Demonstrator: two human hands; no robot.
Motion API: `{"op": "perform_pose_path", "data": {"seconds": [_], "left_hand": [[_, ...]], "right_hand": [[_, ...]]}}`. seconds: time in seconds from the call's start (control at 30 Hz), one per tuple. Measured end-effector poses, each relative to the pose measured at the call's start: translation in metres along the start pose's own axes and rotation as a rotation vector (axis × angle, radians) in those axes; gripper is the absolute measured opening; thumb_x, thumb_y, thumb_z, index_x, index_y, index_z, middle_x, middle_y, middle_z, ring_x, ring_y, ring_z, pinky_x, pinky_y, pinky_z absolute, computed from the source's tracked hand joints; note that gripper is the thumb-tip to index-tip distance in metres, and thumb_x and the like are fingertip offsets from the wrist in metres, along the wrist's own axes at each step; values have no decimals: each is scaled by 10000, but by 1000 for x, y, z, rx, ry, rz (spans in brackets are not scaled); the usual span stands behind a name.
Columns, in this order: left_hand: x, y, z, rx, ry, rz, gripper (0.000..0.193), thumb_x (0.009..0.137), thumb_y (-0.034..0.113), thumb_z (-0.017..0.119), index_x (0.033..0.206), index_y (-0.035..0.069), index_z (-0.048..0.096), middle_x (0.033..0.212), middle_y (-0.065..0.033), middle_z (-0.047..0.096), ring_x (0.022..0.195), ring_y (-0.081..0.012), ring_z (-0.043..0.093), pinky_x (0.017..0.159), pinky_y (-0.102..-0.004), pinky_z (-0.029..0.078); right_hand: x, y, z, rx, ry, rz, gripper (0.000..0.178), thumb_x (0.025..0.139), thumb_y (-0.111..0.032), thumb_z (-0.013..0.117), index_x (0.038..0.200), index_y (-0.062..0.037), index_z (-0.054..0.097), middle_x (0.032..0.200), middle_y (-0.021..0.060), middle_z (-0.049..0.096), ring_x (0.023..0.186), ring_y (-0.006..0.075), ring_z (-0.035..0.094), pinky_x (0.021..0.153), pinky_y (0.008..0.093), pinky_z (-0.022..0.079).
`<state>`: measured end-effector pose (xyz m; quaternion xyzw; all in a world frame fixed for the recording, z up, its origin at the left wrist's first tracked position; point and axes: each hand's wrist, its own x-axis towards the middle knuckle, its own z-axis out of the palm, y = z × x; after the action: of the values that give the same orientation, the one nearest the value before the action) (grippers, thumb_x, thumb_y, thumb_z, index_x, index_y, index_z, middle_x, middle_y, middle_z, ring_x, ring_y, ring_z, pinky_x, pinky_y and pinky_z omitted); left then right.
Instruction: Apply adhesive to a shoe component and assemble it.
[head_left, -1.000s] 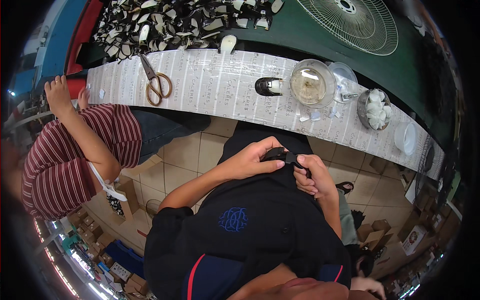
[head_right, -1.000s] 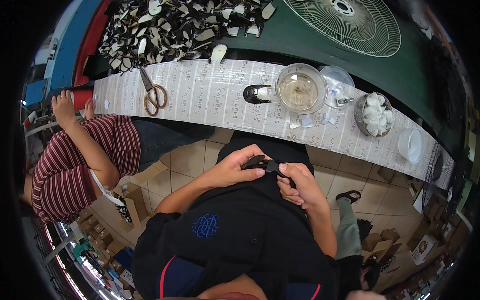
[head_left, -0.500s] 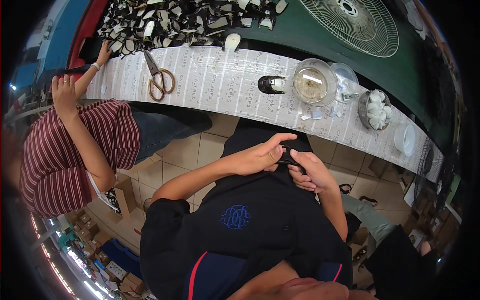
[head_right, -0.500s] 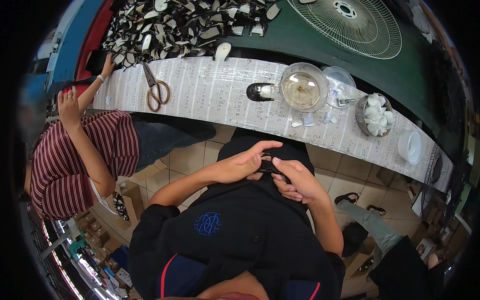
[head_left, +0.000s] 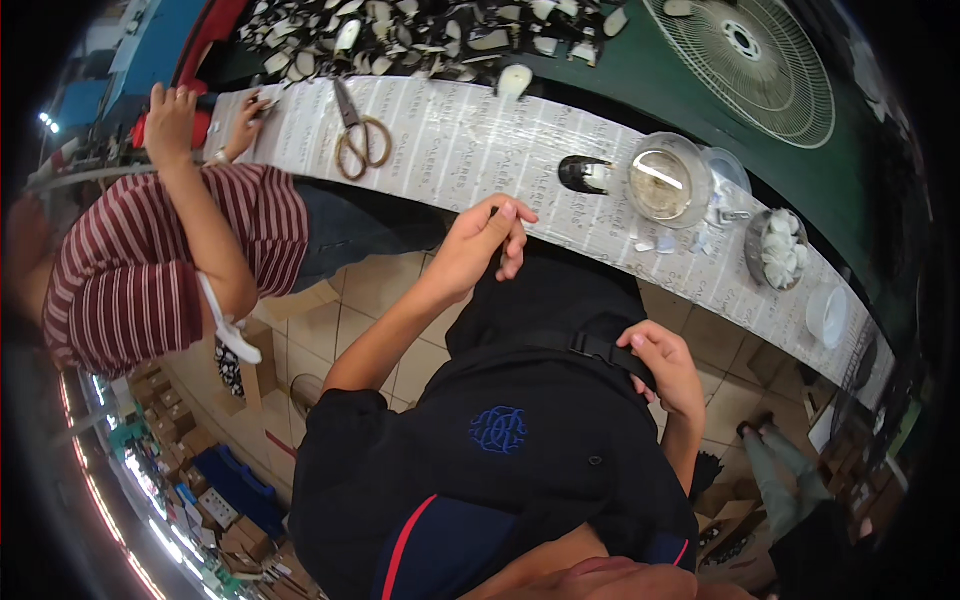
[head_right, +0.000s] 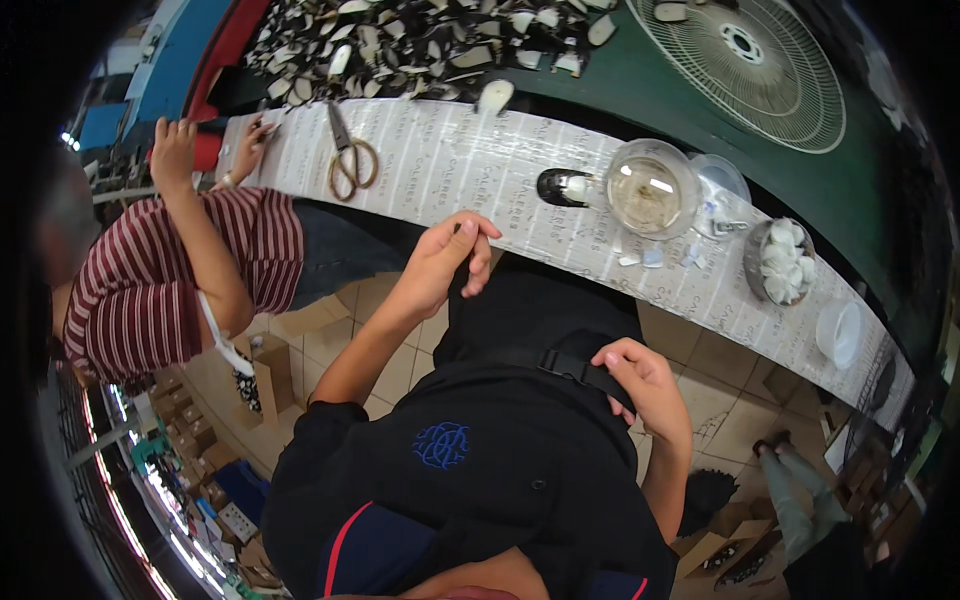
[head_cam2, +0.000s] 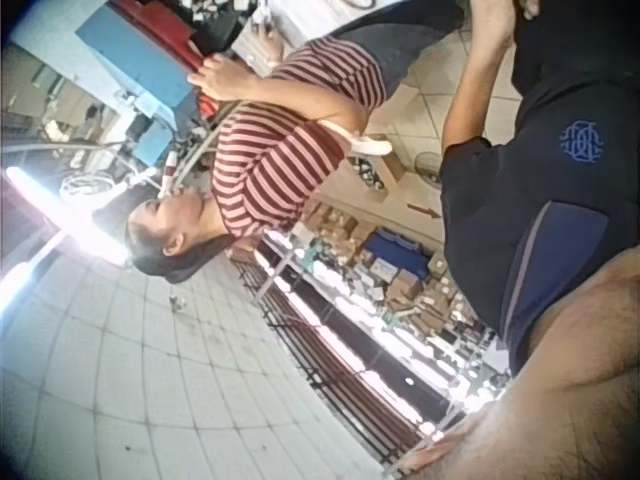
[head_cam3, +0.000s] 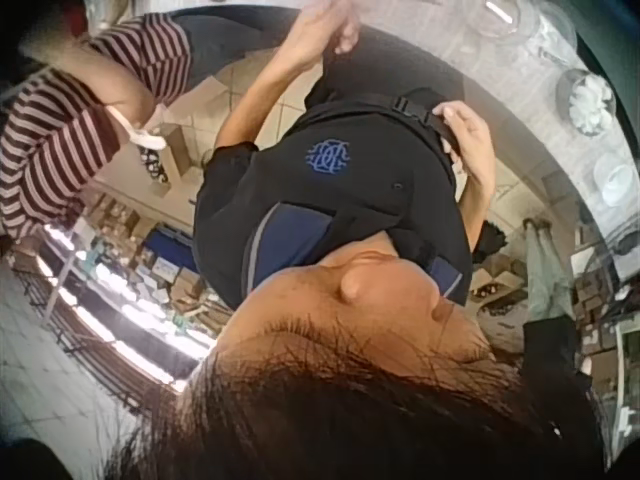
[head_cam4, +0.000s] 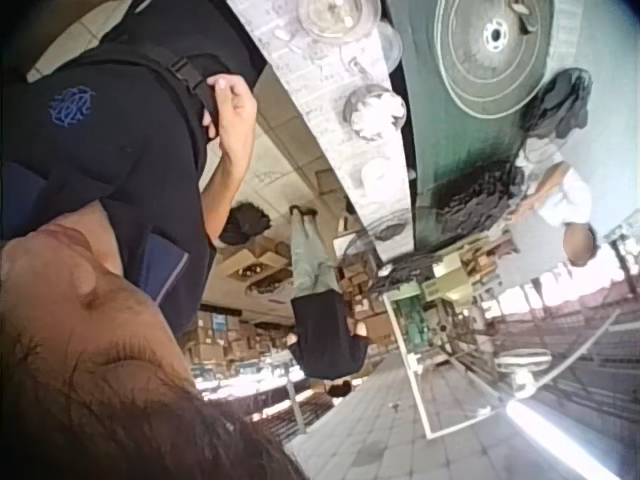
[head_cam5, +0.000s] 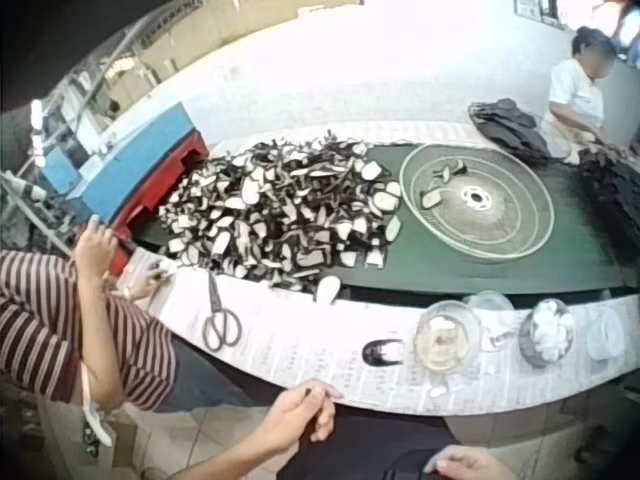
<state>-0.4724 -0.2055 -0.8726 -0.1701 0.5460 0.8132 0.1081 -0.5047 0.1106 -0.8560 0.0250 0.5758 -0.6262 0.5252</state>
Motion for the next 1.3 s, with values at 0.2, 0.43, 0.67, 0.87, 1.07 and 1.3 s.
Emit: {"op": "perform_pose_path", "data": {"seconds": [0.2,0.43,0.67,0.87,1.07,1.3], "left_hand": [[-11,17,-17,193,69,30,300,1055,281,463,1103,12,588,742,-5,550,621,-78,533,562,-218,435],[-28,0,-60,351,402,175,278,1036,182,482,1177,-31,593,859,-53,606,742,-120,584,671,-253,474],[-5,-31,-56,450,170,-40,203,1020,158,511,1078,3,629,831,-23,617,700,-78,560,635,-216,439],[8,-24,-28,531,77,-114,201,1016,160,521,1091,12,635,798,-4,605,657,-57,531,587,-198,389],[10,-21,-33,517,156,-50,221,1028,194,510,1092,25,636,781,6,576,633,-52,497,566,-194,368],[7,-24,-41,518,158,-55,226,1027,189,512,1092,10,635,794,-6,595,651,-55,508,584,-194,386]], "right_hand": [[-14,27,-36,-108,248,-97,245,1031,-224,500,1056,-5,607,791,53,638,694,100,591,623,232,488],[-61,87,-76,-308,-24,183,191,920,-159,653,1029,-12,600,927,55,654,856,136,638,721,292,544],[-80,208,-46,-10,19,175,220,881,-171,706,967,3,603,934,55,633,846,138,594,787,292,503],[-95,198,-26,150,301,75,112,849,-56,735,872,-9,636,796,9,647,752,72,586,705,244,482],[-92,185,-26,48,263,34,280,850,-54,738,1058,-18,555,895,39,634,754,94,600,715,253,493],[-90,198,-31,231,125,171,308,924,-29,628,1178,-42,454,921,58,575,772,133,604,704,261,499]]}}
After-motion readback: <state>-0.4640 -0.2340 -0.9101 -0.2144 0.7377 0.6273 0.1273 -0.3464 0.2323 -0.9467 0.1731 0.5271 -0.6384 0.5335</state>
